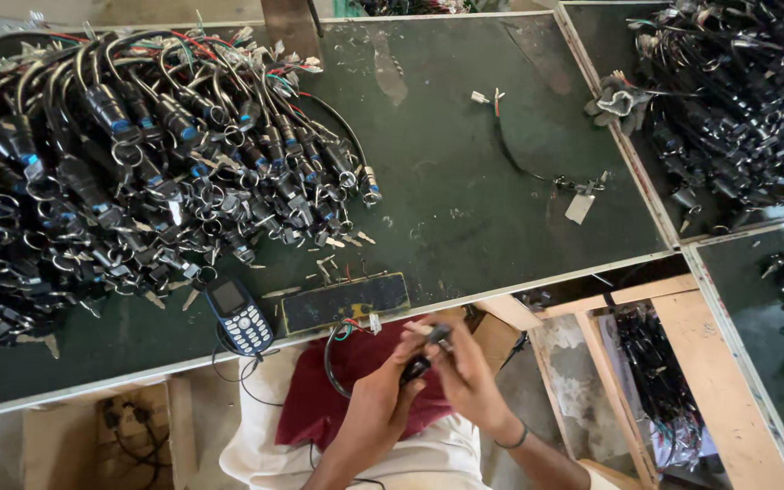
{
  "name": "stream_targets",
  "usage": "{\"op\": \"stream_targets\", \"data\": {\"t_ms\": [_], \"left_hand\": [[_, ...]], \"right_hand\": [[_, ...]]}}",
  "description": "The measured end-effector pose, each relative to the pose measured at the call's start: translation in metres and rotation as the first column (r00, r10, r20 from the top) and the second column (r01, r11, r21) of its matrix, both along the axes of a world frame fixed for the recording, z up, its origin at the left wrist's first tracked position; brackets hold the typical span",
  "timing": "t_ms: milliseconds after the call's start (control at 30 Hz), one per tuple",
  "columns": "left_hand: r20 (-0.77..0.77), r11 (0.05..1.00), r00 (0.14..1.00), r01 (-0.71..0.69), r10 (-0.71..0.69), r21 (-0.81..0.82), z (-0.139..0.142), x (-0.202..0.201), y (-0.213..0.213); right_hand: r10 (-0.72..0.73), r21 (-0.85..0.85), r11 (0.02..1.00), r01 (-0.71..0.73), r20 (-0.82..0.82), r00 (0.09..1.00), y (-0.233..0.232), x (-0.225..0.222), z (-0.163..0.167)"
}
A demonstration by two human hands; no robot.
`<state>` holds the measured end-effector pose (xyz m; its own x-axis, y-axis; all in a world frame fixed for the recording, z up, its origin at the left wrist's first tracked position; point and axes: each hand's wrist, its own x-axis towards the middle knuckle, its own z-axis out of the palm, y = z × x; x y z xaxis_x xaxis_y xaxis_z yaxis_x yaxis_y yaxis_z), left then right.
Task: The person sits at a workbench and handles wire harnesses with connectors, joining connector pairs and plugging them into a small test board on the bench, then sets finished harnesses aside on the table. At the end the person picks up a red cloth and folds it on the bench.
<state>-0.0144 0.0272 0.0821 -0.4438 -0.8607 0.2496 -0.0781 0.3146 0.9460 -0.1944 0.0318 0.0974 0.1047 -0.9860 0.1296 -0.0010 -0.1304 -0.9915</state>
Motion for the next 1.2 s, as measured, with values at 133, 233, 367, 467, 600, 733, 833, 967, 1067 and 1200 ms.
{"op": "stream_targets", "data": {"t_ms": [133,233,367,467,600,733,833,967,1067,1200], "left_hand": [[0.235,0.987,0.964,-0.093,0.123,-0.134,-0.015,-0.004,0.003],[0.457,0.935,0.847,-0.117,0.270,-0.335,-0.024,-0.015,0.006],[0.485,0.906,0.822,-0.086,0.300,-0.415,-0.024,-0.013,0.009],[0.220,0.997,0.975,0.038,-0.022,-0.070,-0.016,0.000,0.006],[0.304,0.971,0.948,-0.016,0.090,-0.238,-0.009,-0.003,0.008],[0.474,0.892,0.813,-0.117,0.338,-0.436,-0.014,-0.022,0.011],[0.593,0.941,0.776,-0.005,0.217,-0.338,-0.015,-0.018,0.008],[0.087,0.916,0.965,0.205,-0.249,0.345,0.020,0.003,0.008],[-0.220,0.751,0.785,0.619,-0.580,0.229,0.069,0.008,0.016],[-0.034,0.662,0.748,0.606,-0.662,0.440,0.124,0.041,0.026]], "right_hand": [[-0.021,-0.011,1.000,0.021,-0.066,0.998,0.002,0.015,-0.010],[-0.273,0.086,0.959,0.271,0.011,0.962,0.000,0.036,-0.017],[-0.254,0.142,0.959,0.244,0.058,0.965,0.006,0.042,-0.008],[-0.039,-0.001,0.999,0.039,-0.057,0.998,0.013,0.021,0.009],[0.043,-0.045,0.998,-0.046,-0.071,0.997,0.014,0.019,0.008],[-0.416,0.046,0.908,0.416,-0.015,0.909,0.012,0.057,-0.016],[-0.382,0.212,0.908,0.362,0.062,0.922,0.007,0.056,-0.011],[0.047,0.616,0.788,0.003,-0.065,0.997,0.011,-0.003,0.045],[0.139,0.590,0.807,0.025,-0.230,0.963,0.016,-0.049,0.090],[-0.347,0.272,0.849,0.453,-0.359,0.866,0.006,-0.076,0.108]]}}
